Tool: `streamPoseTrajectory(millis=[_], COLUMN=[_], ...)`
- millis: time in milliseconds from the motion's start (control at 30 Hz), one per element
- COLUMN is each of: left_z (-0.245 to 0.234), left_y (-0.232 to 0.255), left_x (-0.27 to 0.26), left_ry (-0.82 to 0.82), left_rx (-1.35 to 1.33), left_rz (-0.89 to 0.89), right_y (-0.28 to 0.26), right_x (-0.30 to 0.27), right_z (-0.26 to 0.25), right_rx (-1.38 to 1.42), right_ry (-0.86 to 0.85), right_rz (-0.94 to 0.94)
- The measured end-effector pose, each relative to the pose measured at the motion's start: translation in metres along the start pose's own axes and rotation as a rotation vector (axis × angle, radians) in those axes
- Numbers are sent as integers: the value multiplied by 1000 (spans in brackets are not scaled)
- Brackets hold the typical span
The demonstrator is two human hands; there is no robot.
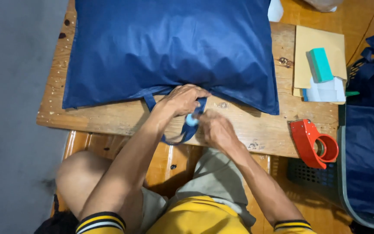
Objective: Inserting a pillow into a blue fabric bag and smoothing the surface with a small tool.
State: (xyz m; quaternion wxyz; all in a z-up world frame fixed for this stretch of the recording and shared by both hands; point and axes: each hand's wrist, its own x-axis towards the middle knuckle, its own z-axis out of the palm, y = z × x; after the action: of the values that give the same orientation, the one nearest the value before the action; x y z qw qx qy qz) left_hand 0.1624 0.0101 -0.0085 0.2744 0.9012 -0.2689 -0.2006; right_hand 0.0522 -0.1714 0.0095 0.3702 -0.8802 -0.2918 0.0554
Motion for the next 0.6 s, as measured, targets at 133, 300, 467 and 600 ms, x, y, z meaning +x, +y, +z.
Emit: streamPoseTrajectory(millis=[133,300,467,600], left_z=[-5,12,20,17], left_y=[6,-3,0,9], left_x=[-4,7,5,-23], left_ry=[17,43,72,367], left_rx=[69,96,84,201], left_rz=[-16,-43,-159,-321], right_y=[9,0,14,10], right_x=[0,-1,-5,-8], right_z=[8,16,37,39], right_rx=[34,49,-77,-140], right_ry=[-11,-52,-32,-45], right_rz=[79,90,114,127])
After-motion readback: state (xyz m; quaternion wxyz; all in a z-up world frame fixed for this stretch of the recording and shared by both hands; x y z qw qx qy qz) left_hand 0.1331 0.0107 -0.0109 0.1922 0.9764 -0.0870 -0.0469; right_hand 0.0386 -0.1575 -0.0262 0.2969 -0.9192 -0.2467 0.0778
